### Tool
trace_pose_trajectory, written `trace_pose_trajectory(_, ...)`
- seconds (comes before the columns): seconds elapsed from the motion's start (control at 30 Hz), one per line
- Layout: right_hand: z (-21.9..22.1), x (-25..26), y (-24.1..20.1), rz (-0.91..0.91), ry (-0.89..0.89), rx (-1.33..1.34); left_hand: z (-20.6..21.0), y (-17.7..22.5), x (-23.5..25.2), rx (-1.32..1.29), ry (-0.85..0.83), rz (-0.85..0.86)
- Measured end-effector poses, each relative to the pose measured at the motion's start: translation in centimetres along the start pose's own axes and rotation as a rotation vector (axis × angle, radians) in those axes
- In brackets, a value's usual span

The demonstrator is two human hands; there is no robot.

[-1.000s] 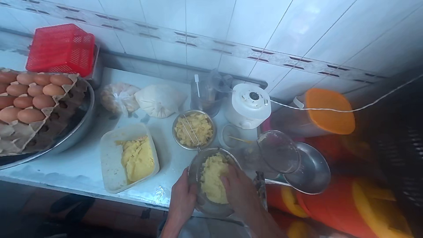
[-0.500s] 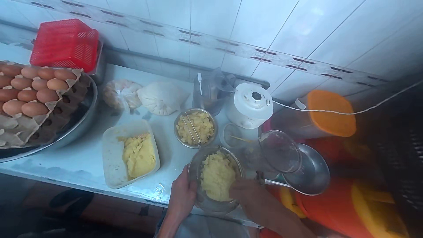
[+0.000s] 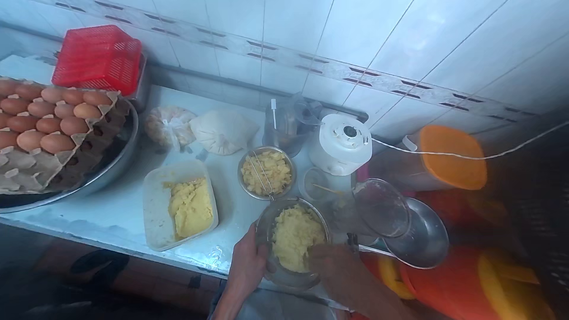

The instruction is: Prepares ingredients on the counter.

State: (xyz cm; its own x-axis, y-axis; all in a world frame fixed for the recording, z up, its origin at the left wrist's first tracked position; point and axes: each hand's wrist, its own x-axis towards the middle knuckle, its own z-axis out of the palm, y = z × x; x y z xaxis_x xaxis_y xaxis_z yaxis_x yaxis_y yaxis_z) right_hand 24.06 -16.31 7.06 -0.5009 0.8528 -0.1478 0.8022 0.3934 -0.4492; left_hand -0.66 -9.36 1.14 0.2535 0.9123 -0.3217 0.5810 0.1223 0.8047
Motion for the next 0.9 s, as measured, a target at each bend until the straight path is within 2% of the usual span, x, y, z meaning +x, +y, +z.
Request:
trace_pose_trajectory(0.07,1.7,-0.2,-0.9,-0.016,-0.013,0.054,0.0,0.1,0.1,-0.010,-0.010,-0.008)
trace_pose_trajectory(0.2,4.9,1.2,-1.3,0.075,0.101,0.031,-0.1,0.0,0.1,-0.001,-0.024,-0.020)
trace_pose_trajectory(0.3,4.5,2.0,-0.3,0.148,0.143,0.053,0.0,0.0,0.0,0.005,-0.007,-0.006)
trace_pose_trajectory(0.47,3.0,1.2,-2.5,0.081,0.223,0.112,0.0,0.2,-0.1,-0.010,0.002,-0.013)
trace_pose_trajectory(0.57,4.8,1.9,-4.4,0.102,0.215,0.100,0.1,0.1,-0.1,0.000,0.007,-0.003)
trace_pose_trajectory(0.67,6.0,3.3,-4.1,0.198,0.223,0.074,0.1,-0.2,-0.2,0.009,0.005,0.004)
trace_pose_trajectory(0.8,3.1,2.6,-2.4,0.193,0.179,0.217,0.1,0.1,-0.3,-0.004,-0.002,-0.013)
trace_pose_trajectory(0.9,0.8,0.6,-1.0,0.064,0.087,0.063,0.1,0.1,-0.4,-0.007,0.006,-0.007)
